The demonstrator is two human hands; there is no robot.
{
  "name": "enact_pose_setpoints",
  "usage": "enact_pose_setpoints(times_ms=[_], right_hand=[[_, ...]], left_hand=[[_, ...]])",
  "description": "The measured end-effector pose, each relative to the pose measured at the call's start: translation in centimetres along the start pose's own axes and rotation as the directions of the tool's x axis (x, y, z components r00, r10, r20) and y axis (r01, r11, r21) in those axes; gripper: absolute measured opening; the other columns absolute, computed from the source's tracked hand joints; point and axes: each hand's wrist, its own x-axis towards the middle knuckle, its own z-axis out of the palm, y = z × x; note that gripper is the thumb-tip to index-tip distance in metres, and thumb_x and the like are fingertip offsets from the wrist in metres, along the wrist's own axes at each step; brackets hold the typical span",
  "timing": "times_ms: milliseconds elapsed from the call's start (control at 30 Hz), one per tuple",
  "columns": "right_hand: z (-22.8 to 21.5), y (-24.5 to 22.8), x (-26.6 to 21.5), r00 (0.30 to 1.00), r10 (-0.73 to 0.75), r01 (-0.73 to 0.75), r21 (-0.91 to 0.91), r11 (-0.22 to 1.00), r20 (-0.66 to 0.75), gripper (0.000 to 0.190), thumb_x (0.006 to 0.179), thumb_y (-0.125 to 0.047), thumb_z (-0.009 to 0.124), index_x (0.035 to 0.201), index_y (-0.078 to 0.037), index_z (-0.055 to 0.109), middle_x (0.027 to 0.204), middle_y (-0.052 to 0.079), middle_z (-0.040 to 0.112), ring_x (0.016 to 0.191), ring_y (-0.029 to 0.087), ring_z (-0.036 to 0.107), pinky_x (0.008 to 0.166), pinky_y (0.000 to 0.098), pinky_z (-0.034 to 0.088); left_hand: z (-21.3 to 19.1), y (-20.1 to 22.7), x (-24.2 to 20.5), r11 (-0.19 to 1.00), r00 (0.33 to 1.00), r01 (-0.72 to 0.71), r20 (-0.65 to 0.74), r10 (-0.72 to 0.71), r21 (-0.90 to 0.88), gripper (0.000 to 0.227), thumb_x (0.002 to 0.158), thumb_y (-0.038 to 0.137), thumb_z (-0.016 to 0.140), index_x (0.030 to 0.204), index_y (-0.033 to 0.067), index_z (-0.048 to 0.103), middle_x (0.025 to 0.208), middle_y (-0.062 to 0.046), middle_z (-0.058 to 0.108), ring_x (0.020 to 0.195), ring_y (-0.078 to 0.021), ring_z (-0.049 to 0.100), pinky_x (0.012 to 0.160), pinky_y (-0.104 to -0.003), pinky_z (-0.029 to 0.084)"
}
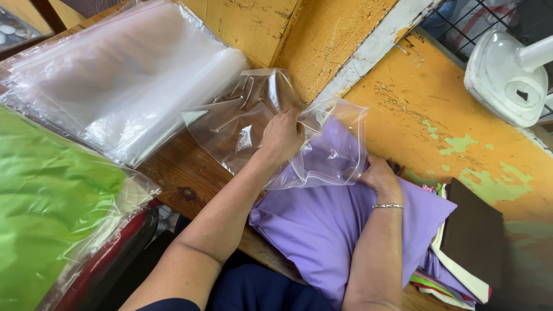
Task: The person takes a clear plastic bag from a stack, inserts a purple pillow into it, and then carefully smooths out the air and seals the bag.
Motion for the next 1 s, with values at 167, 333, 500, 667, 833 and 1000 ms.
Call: enact_pose_setpoints(times_ms=[167,333,500,667,833,1000], right_hand=[[-0.8,-5.9,-0.7,0.968,0.249,-0.224,-0.304,0.926,0.043,0.092,0.069,-0.056,0.086,0.150,-0.028,0.053,0.147,0.016,0.057,0.137,0.047,0.051,0.112,0.0630,0.039],[0.3,-2.5,0.8,0.967,0.254,-0.225,-0.377,0.899,0.028,0.069,0.081,-0.051,0.066,0.144,-0.022,0.062,0.150,0.008,0.060,0.142,0.037,0.050,0.115,0.0546,0.041],[-0.4,2.9,2.6,0.988,0.111,-0.144,-0.406,0.903,-0.104,0.095,0.061,-0.068,0.087,0.143,-0.026,0.062,0.140,0.017,0.058,0.134,0.050,0.052,0.108,0.0708,0.038],[-4.7,-13.3,-7.3,0.998,-0.019,0.000,-0.296,0.955,-0.064,0.083,0.074,-0.049,0.081,0.143,-0.008,0.058,0.140,0.028,0.054,0.131,0.054,0.052,0.108,0.0654,0.042],[-2.4,-4.6,-1.6,0.995,0.082,-0.098,-0.429,0.898,-0.054,0.110,0.075,-0.072,0.070,0.159,-0.009,0.037,0.148,0.026,0.050,0.138,0.049,0.047,0.112,0.0636,0.039],[-2.9,-3.6,-4.3,0.992,0.037,-0.075,-0.321,0.944,-0.121,0.062,0.070,-0.057,0.079,0.105,-0.005,0.080,0.104,0.022,0.078,0.108,0.045,0.070,0.089,0.0556,0.056]], left_hand=[[-0.8,0.6,-0.4,1.000,1.000,-0.009,0.014,0.008,0.015,0.028,0.088,0.016,0.054,0.110,0.0053,0.068,0.101,-0.020,0.071,0.101,-0.0442,0.071,0.085,-0.057,0.058],[-1.3,0.8,-0.6,1.000,1.000,-0.018,0.022,0.018,0.005,0.027,0.086,0.020,0.056,0.107,0.0070,0.068,0.097,-0.020,0.071,0.097,-0.0449,0.072,0.082,-0.058,0.059],[-2.4,1.2,-0.6,1.000,1.000,-0.009,0.003,0.009,-0.020,0.025,0.085,0.021,0.056,0.103,0.0070,0.068,0.096,-0.021,0.071,0.097,-0.0457,0.071,0.082,-0.059,0.058],[-3.2,1.1,-0.6,0.998,0.999,-0.013,-0.045,0.010,-0.060,0.027,0.085,0.020,0.056,0.105,0.0070,0.068,0.094,-0.018,0.070,0.096,-0.0450,0.072,0.081,-0.057,0.058],[-3.1,0.2,0.0,0.998,0.997,-0.004,-0.080,-0.002,-0.066,0.026,0.084,0.019,0.056,0.104,0.0062,0.067,0.094,-0.018,0.069,0.096,-0.0458,0.071,0.080,-0.057,0.058],[-3.0,0.3,0.3,0.998,0.996,0.005,-0.092,-0.011,-0.062,0.026,0.084,0.019,0.057,0.105,0.0072,0.068,0.094,-0.017,0.069,0.094,-0.0442,0.072,0.080,-0.056,0.058]])
